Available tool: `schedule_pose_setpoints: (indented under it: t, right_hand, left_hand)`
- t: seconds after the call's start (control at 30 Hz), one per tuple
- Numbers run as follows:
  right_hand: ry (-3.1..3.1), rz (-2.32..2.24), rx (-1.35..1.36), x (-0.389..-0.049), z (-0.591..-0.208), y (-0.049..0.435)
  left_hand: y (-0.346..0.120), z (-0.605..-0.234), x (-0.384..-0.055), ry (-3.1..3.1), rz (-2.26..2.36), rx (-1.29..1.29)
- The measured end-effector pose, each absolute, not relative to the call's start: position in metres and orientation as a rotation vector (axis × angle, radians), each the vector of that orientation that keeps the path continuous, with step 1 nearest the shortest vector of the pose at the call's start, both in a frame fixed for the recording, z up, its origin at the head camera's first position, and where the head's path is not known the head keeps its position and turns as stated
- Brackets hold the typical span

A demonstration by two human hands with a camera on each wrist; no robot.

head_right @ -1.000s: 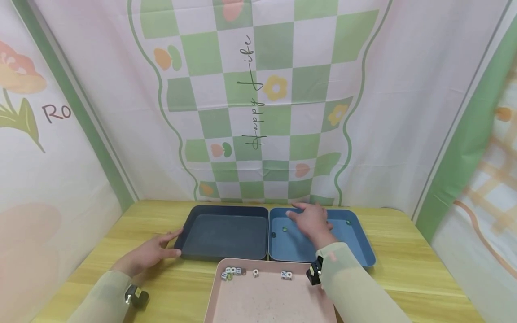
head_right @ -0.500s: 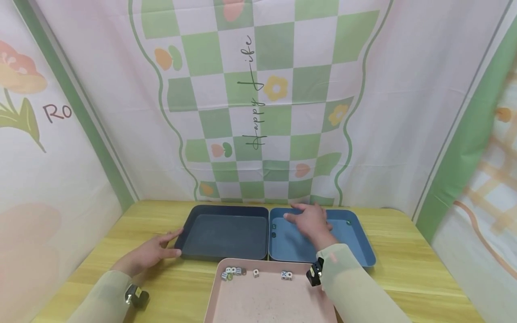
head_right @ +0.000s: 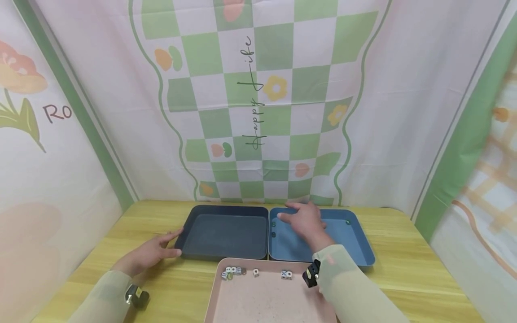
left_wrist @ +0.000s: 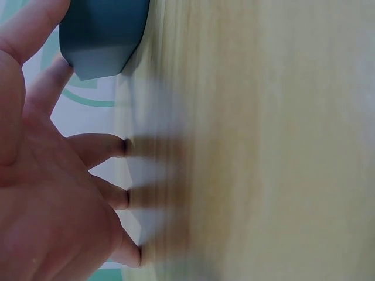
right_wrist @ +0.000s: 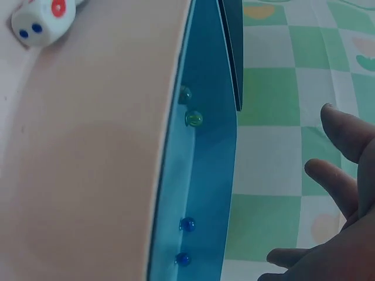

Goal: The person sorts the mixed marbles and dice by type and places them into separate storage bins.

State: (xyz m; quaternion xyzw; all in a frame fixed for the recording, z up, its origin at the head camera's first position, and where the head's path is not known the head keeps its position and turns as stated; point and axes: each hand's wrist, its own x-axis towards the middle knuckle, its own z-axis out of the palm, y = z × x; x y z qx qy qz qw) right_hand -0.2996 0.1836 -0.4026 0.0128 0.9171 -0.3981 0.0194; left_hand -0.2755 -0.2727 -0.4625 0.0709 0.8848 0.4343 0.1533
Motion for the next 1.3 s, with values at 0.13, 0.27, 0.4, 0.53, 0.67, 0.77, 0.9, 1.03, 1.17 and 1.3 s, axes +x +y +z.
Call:
schedule_pose_setpoints:
  t: [0.13, 0.27, 0.4, 0.53, 0.67, 0.77, 0.9, 1.03, 1.17, 1.3]
  right_hand:
    - [2.844, -1.235, 0.02, -0.297, -0.405, 0.178]
    - [2.855, -1.232, -0.025, -0.295, -0.406, 0.173]
    - [2.845, -1.264, -0.088, -0.291, -0.405, 0.165]
    - [2.833, -1.29, -0.131, -0.288, -0.402, 0.156]
    - [2.831, -1.284, -0.177, -0.282, -0.398, 0.147]
    - [2.821, -1.255, -0.229, -0.277, -0.395, 0.141]
    - [2.844, -1.134, -0.335, -0.271, -0.397, 0.133]
    - [2.888, -0.972, -0.481, -0.266, -0.401, 0.127]
    - [2.85, -0.833, -0.658, -0.261, -0.402, 0.12]
    - [2.72, -0.713, -0.814, -0.254, -0.402, 0.114]
  left_hand:
    - [-0.272, -0.462, -0.275, 2.538, 1.248, 0.205]
    - [-0.272, -0.461, -0.273, 2.54, 1.258, 0.214]
    - [-0.271, -0.46, -0.273, 2.542, 1.265, 0.219]
    - [-0.271, -0.461, -0.273, 2.54, 1.267, 0.215]
    - [-0.271, -0.462, -0.274, 2.537, 1.263, 0.216]
    - [-0.271, -0.462, -0.275, 2.542, 1.249, 0.212]
    - [-0.271, -0.462, -0.275, 2.539, 1.236, 0.201]
    - [-0.271, -0.463, -0.276, 2.542, 1.227, 0.197]
    - [-0.271, -0.462, -0.276, 2.555, 1.219, 0.202]
    - [-0.272, -0.462, -0.276, 2.549, 1.222, 0.194]
